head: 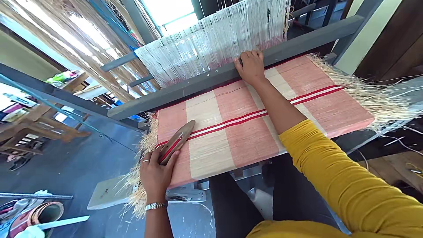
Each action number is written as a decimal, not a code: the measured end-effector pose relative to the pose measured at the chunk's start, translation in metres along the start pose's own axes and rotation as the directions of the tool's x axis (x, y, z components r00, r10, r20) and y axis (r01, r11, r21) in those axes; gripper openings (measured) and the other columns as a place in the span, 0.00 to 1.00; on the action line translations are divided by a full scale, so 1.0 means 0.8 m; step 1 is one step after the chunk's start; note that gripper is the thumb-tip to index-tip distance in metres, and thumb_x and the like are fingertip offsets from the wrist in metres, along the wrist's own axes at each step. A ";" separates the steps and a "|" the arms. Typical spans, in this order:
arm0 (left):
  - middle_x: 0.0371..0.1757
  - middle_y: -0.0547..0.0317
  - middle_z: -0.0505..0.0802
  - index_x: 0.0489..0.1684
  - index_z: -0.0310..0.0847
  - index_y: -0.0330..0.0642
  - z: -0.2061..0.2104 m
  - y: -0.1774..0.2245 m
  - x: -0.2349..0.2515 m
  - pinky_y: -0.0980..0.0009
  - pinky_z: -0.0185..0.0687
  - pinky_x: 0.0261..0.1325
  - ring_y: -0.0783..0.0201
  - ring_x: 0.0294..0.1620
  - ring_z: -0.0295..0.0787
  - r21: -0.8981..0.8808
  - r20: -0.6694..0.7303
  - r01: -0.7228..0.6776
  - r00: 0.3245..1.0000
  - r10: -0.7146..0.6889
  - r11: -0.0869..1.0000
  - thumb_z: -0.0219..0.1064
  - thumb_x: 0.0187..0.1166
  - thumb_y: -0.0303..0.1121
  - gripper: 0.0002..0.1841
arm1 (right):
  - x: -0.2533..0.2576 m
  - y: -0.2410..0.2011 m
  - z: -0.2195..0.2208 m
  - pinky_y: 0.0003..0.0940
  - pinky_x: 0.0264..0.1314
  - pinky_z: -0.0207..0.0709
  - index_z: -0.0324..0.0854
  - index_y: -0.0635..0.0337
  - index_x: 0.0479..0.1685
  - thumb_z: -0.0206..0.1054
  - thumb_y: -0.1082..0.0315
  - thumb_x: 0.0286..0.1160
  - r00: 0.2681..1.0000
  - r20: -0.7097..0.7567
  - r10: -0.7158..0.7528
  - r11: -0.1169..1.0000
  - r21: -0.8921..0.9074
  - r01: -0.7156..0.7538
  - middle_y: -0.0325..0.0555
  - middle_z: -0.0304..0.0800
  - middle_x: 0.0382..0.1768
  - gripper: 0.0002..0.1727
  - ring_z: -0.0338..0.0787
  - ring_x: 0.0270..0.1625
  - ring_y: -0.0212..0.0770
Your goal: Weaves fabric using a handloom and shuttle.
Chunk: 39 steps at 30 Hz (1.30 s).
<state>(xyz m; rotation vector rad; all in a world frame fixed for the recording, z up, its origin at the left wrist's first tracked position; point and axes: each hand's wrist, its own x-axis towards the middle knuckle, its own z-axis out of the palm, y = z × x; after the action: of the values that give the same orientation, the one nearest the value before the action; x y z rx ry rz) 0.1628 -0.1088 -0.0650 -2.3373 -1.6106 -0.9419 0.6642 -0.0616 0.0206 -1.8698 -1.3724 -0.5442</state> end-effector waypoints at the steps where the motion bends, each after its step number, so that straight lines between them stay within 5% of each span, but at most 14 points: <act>1: 0.59 0.42 0.90 0.65 0.87 0.47 0.000 0.000 0.000 0.39 0.77 0.65 0.40 0.63 0.85 0.002 -0.001 0.007 1.000 -0.007 1.000 0.61 0.65 0.80 0.46 | 0.001 0.000 -0.001 0.58 0.85 0.56 0.85 0.61 0.52 0.45 0.44 0.91 1.000 -0.001 0.002 1.000 -0.001 -0.002 0.54 0.91 0.55 0.31 0.84 0.69 0.55; 13: 0.62 0.39 0.89 0.63 0.87 0.43 -0.004 0.005 0.002 0.35 0.75 0.69 0.37 0.67 0.83 0.033 0.069 0.064 0.995 -0.066 0.997 0.62 0.66 0.78 0.45 | 0.003 0.000 0.005 0.58 0.84 0.56 0.86 0.60 0.52 0.47 0.45 0.88 1.000 -0.025 0.011 1.000 -0.012 -0.012 0.51 0.92 0.56 0.29 0.84 0.69 0.53; 22: 0.60 0.41 0.87 0.63 0.85 0.47 -0.007 0.009 0.003 0.33 0.77 0.62 0.38 0.63 0.84 0.055 0.098 0.068 0.993 -0.073 0.996 0.64 0.67 0.77 0.42 | 0.007 -0.003 -0.003 0.61 0.86 0.53 0.85 0.60 0.59 0.44 0.44 0.89 0.996 0.086 0.026 0.999 -0.037 -0.023 0.54 0.89 0.64 0.31 0.80 0.75 0.57; 29: 0.61 0.38 0.87 0.65 0.84 0.43 -0.006 0.011 0.006 0.32 0.75 0.63 0.35 0.64 0.82 0.073 0.105 0.046 0.993 -0.053 0.996 0.63 0.69 0.76 0.44 | 0.014 -0.001 0.009 0.62 0.81 0.59 0.87 0.60 0.52 0.48 0.45 0.88 1.000 -0.024 0.007 0.998 -0.058 -0.008 0.53 0.92 0.57 0.29 0.84 0.69 0.57; 39: 0.60 0.41 0.87 0.64 0.84 0.44 -0.002 0.009 0.002 0.36 0.76 0.62 0.38 0.62 0.83 0.068 0.031 0.028 0.999 -0.031 0.997 0.62 0.70 0.75 0.42 | 0.070 0.013 0.050 0.65 0.83 0.56 0.86 0.60 0.55 0.44 0.45 0.89 1.000 -0.026 -0.003 0.998 -0.065 0.001 0.54 0.91 0.60 0.31 0.82 0.73 0.59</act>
<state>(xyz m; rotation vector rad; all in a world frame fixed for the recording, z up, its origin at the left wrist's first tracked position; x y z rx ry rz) 0.1685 -0.1111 -0.0610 -2.3014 -1.6663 -0.8463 0.6893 0.0027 0.0313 -1.9065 -1.3544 -0.6182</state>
